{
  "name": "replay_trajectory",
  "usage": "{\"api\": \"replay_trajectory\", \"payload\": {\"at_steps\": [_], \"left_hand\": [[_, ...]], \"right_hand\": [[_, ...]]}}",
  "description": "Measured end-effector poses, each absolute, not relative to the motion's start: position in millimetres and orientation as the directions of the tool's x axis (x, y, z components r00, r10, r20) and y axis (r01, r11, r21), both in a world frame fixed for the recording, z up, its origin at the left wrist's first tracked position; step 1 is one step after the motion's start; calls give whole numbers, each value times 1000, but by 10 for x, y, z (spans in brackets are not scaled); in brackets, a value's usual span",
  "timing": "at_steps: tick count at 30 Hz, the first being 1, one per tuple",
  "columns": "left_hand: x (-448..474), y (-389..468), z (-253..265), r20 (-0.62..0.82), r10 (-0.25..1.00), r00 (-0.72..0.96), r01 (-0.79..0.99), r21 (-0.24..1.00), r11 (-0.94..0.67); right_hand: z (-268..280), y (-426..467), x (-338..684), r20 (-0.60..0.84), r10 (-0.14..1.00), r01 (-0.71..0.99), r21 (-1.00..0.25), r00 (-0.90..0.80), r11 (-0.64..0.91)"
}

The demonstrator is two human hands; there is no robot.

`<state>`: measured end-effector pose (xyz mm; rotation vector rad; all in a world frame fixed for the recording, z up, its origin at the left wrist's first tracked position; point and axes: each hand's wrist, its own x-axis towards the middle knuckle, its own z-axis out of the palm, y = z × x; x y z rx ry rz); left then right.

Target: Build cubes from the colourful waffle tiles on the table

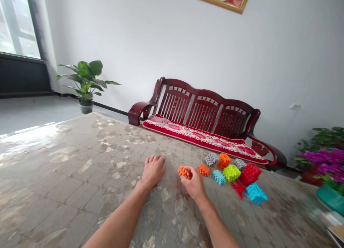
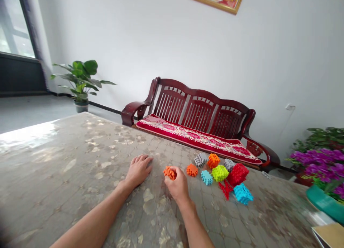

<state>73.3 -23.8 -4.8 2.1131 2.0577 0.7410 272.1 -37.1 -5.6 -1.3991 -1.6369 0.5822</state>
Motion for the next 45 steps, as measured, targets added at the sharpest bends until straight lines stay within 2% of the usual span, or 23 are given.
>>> {"api": "replay_trajectory", "payload": {"at_steps": [2,5,9,16,23,27,32,37,41,45], "left_hand": [[717,-214,-36,262,963,-71,879,473,-64],[693,-180,-18,246,960,-130,818,574,-36],[674,-157,-2,220,960,-171,765,643,-11],[676,-126,-17,210,967,-144,764,645,-26],[716,-200,-61,308,938,157,756,574,-315],[737,-236,-90,307,920,243,784,497,-373],[740,-225,-29,309,933,182,789,521,-326],[712,-151,-13,265,961,77,700,673,-242],[678,-89,-71,196,976,-99,635,767,-90],[658,-46,-111,207,966,-153,570,817,-85]], "right_hand": [[-49,-256,2615,299,954,368,-890,29,268],[-73,-143,2478,284,958,170,-946,31,275],[-152,-101,2392,269,961,71,-962,58,265],[-233,-88,2460,292,951,89,-955,102,284],[-318,-53,2490,252,952,133,-964,171,231],[-343,-34,2500,269,942,202,-952,202,228],[-352,-5,2515,331,913,295,-921,239,256],[-345,-1,2518,348,907,296,-915,237,274],[-342,-12,2513,399,892,289,-897,211,334],[-344,-31,2494,391,899,270,-903,197,334]]}}
